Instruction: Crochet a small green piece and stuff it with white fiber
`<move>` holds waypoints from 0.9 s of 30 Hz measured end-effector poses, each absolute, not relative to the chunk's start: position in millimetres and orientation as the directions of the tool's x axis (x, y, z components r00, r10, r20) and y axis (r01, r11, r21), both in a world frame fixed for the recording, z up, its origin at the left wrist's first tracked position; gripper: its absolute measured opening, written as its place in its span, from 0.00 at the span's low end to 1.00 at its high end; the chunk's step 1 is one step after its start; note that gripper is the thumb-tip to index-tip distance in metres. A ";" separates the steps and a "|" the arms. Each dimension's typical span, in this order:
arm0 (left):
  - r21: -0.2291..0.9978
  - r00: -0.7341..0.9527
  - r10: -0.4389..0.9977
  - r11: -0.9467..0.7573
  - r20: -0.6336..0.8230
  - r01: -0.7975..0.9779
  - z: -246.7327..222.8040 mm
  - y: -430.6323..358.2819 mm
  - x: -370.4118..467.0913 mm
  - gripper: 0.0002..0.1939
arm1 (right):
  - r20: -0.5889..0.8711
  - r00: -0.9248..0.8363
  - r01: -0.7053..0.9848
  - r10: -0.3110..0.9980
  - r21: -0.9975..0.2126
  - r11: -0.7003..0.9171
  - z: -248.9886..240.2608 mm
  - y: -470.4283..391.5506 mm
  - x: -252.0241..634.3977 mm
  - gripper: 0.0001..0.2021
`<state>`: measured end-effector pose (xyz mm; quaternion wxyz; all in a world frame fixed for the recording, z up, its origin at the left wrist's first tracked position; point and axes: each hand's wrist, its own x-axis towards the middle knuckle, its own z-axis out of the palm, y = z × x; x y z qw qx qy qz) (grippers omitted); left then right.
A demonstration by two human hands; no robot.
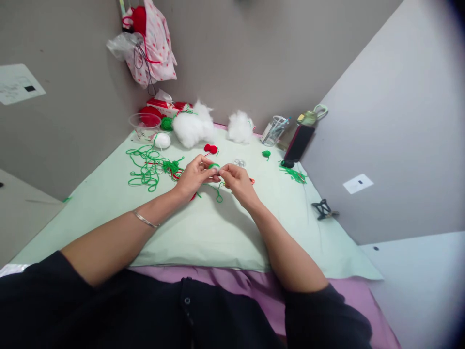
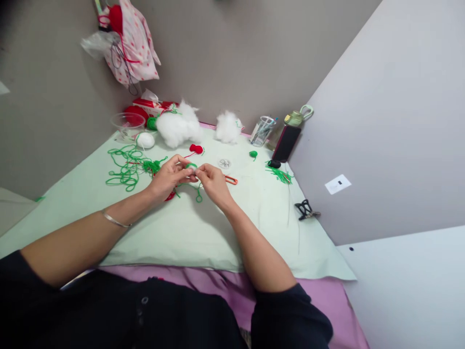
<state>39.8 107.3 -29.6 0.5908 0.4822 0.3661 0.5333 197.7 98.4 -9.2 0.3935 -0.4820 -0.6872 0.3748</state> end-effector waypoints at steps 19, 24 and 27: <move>0.926 -0.044 0.990 -0.140 0.133 -0.350 -13.2 120.6 16.9 0.13 | 0.231 -0.181 0.808 0.956 -0.519 0.278 -9.6 122.0 245.5 0.13; 0.939 0.060 0.988 -0.114 0.140 -0.324 -15.9 115.4 22.4 0.14 | 0.105 -0.344 0.859 0.933 -0.367 0.358 -18.8 119.8 243.8 0.14; 0.948 0.105 0.982 -0.119 0.156 -0.296 -15.8 113.6 23.3 0.15 | 0.058 -0.364 0.876 0.929 -0.316 0.363 -19.3 117.4 244.0 0.12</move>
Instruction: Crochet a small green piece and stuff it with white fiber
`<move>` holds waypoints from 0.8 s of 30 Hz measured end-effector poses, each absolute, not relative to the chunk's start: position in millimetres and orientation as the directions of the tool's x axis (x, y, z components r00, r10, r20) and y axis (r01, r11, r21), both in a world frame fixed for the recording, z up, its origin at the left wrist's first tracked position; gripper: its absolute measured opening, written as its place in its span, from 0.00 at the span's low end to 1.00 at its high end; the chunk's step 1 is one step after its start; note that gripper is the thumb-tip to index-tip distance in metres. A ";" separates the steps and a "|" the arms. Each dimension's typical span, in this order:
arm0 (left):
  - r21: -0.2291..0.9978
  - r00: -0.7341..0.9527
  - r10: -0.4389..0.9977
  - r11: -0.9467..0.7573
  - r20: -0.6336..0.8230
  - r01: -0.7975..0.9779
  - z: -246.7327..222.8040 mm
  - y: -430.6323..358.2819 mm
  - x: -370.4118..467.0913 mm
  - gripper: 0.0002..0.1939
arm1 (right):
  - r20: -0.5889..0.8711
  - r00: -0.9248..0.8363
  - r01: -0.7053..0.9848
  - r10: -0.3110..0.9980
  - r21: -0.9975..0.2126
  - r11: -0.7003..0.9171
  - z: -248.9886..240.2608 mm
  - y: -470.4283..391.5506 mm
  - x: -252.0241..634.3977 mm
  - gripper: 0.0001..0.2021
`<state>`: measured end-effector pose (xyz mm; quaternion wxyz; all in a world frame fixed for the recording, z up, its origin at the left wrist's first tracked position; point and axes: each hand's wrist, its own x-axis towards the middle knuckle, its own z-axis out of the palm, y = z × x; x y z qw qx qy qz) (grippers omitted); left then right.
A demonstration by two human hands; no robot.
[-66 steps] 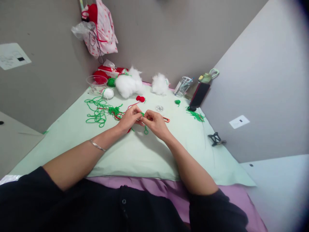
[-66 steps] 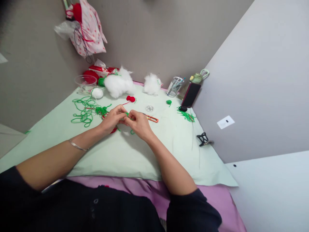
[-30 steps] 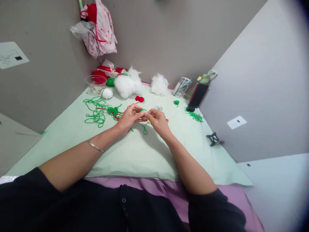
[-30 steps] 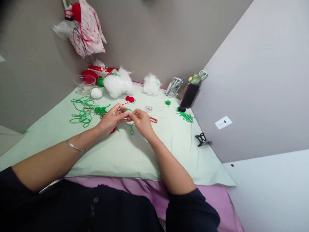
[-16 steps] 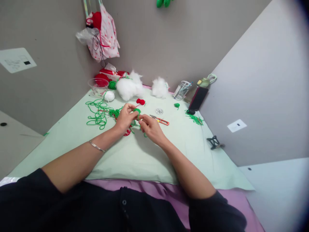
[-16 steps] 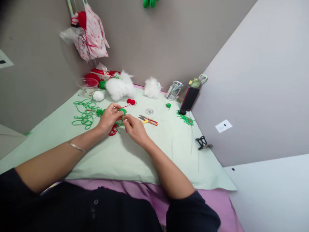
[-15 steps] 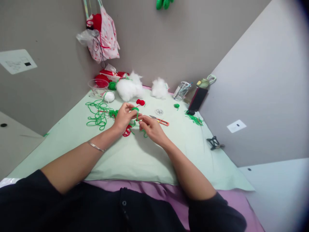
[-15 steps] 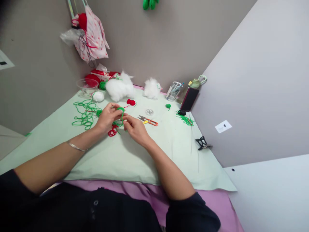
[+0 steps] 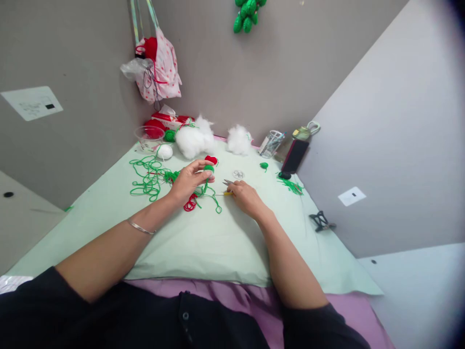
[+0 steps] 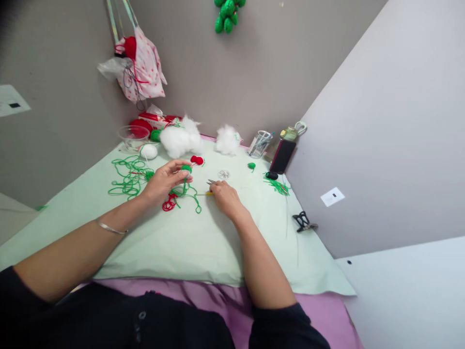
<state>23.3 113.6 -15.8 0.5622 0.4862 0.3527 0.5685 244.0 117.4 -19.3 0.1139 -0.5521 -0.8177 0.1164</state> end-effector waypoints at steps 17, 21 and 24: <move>0.965 0.222 0.964 -0.091 0.148 -0.248 -15.3 111.1 22.4 0.17 | 0.125 -0.501 0.243 0.856 -0.929 0.278 21.1 86.0 222.6 0.21; 0.963 0.227 0.962 -0.092 0.152 -0.255 -16.4 112.2 23.1 0.18 | 0.087 -0.513 0.159 0.854 -0.968 0.193 19.1 85.6 221.6 0.18; 0.964 0.213 0.965 -0.098 0.152 -0.247 -18.1 111.9 23.5 0.19 | 0.065 -0.521 0.126 0.851 -0.980 0.152 16.8 87.0 220.7 0.18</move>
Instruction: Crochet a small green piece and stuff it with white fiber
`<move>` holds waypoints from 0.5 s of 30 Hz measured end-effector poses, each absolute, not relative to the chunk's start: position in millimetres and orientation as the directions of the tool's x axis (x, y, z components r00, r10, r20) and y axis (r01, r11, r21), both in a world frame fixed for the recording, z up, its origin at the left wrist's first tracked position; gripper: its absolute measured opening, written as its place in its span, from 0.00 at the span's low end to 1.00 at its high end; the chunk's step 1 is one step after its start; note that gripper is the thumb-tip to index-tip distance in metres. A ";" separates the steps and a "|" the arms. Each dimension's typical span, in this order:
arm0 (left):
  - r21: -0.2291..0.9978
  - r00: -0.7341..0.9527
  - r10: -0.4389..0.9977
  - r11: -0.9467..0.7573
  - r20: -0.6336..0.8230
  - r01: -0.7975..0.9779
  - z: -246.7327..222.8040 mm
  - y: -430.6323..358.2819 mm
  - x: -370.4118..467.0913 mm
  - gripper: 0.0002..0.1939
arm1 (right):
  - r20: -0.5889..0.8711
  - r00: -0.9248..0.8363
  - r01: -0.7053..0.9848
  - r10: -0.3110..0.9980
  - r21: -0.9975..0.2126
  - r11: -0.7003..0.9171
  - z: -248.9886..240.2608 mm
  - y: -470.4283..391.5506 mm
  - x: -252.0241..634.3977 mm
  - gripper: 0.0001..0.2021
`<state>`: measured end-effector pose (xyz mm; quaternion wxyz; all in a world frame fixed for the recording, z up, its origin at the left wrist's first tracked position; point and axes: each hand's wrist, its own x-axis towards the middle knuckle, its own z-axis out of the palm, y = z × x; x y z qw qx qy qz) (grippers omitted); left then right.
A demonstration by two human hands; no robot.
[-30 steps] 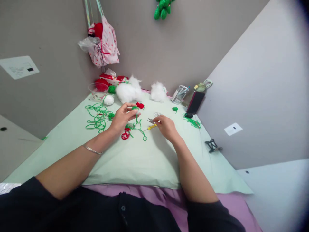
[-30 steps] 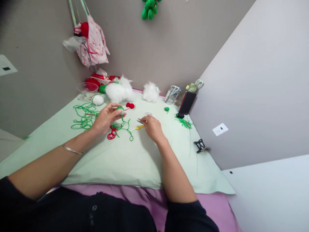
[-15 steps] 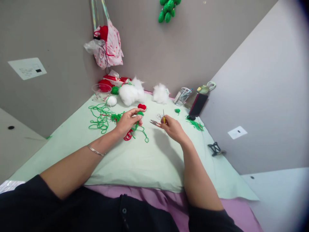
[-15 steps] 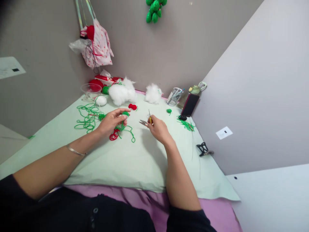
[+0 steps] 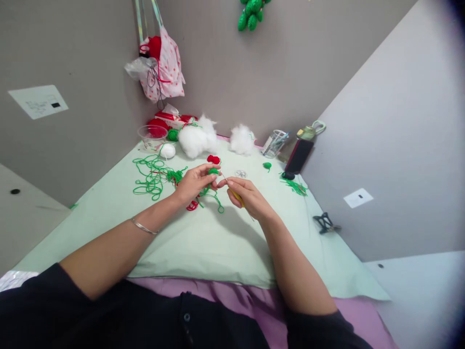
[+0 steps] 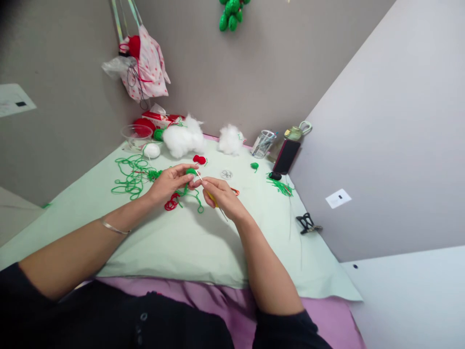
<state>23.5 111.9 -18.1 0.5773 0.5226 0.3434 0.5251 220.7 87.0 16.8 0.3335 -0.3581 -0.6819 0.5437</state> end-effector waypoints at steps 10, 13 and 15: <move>0.953 0.176 0.963 -0.152 0.202 -0.262 -23.1 109.8 27.9 0.15 | -0.077 -0.504 0.058 0.860 -0.997 -0.056 12.6 89.3 213.9 0.14; 0.950 0.166 0.963 -0.164 0.213 -0.266 -24.5 109.9 29.5 0.15 | -0.123 -0.513 0.019 0.850 -0.991 -0.132 12.4 90.6 214.5 0.13; 0.949 0.158 0.963 -0.171 0.218 -0.265 -25.6 110.1 30.5 0.16 | -0.140 -0.507 -0.008 0.851 -0.986 -0.167 11.9 91.4 214.4 0.13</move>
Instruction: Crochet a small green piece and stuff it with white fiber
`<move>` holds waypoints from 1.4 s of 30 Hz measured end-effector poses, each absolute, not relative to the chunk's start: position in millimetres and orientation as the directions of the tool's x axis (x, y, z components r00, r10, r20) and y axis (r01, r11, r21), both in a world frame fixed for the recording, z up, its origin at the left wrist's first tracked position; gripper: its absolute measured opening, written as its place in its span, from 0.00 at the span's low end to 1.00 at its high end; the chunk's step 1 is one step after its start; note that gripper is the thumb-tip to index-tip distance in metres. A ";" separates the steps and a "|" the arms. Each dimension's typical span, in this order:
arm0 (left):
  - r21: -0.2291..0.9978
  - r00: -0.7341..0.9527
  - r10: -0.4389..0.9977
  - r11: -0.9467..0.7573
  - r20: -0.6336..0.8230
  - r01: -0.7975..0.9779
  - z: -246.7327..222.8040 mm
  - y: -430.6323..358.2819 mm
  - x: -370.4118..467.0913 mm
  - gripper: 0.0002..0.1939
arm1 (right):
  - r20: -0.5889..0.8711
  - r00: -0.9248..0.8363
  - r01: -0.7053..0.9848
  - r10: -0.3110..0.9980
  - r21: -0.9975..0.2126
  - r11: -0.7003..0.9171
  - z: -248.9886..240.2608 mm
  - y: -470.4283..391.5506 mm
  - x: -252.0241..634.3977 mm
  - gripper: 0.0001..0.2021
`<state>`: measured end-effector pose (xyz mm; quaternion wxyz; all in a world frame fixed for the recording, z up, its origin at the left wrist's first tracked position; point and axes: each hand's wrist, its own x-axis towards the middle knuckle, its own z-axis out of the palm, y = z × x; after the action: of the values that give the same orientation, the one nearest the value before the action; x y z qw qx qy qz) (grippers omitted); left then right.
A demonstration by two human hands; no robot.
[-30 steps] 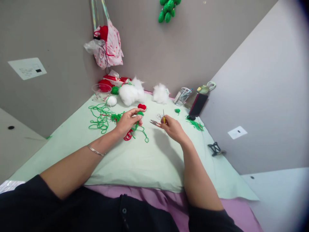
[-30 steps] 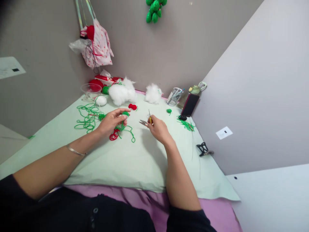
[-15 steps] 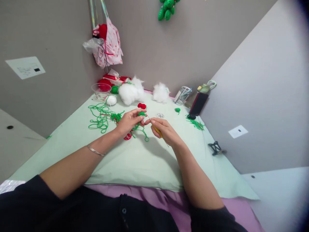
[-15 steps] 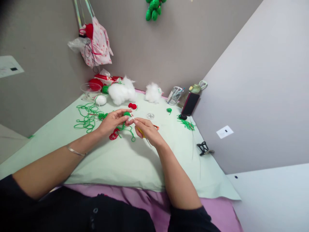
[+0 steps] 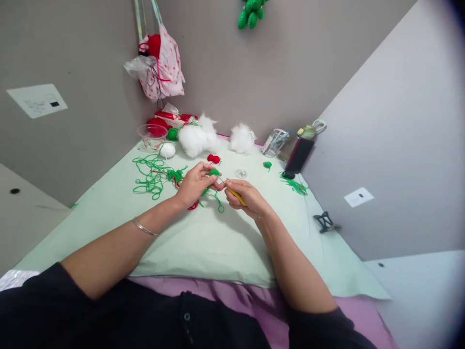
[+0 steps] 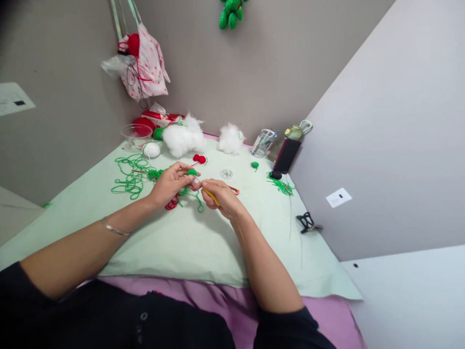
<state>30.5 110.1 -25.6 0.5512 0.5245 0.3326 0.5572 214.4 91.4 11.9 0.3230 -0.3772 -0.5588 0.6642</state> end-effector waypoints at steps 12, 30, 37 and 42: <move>0.950 0.146 0.959 -0.203 0.241 -0.236 -28.7 110.1 32.9 0.13 | -0.025 -0.418 0.062 0.908 -0.998 0.001 4.4 89.2 206.7 0.15; 0.943 0.162 0.941 -0.261 0.296 -0.208 -36.4 109.2 34.1 0.12 | -0.172 -0.513 -0.057 0.841 -0.971 -0.233 10.8 93.5 211.9 0.10; 0.948 0.182 0.940 -0.256 0.290 -0.187 -37.5 109.5 33.8 0.12 | -0.148 -0.485 -0.039 0.862 -0.981 -0.191 11.0 93.4 210.6 0.11; 0.959 0.219 0.941 -0.221 0.258 -0.179 -31.7 107.8 33.3 0.10 | -0.060 -0.405 0.054 0.912 -0.998 -0.041 7.6 88.1 203.3 0.13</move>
<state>33.3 107.8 -31.7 0.5287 0.5744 0.3317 0.5297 203.3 88.1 7.6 0.3607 -0.4089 -0.5910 0.5945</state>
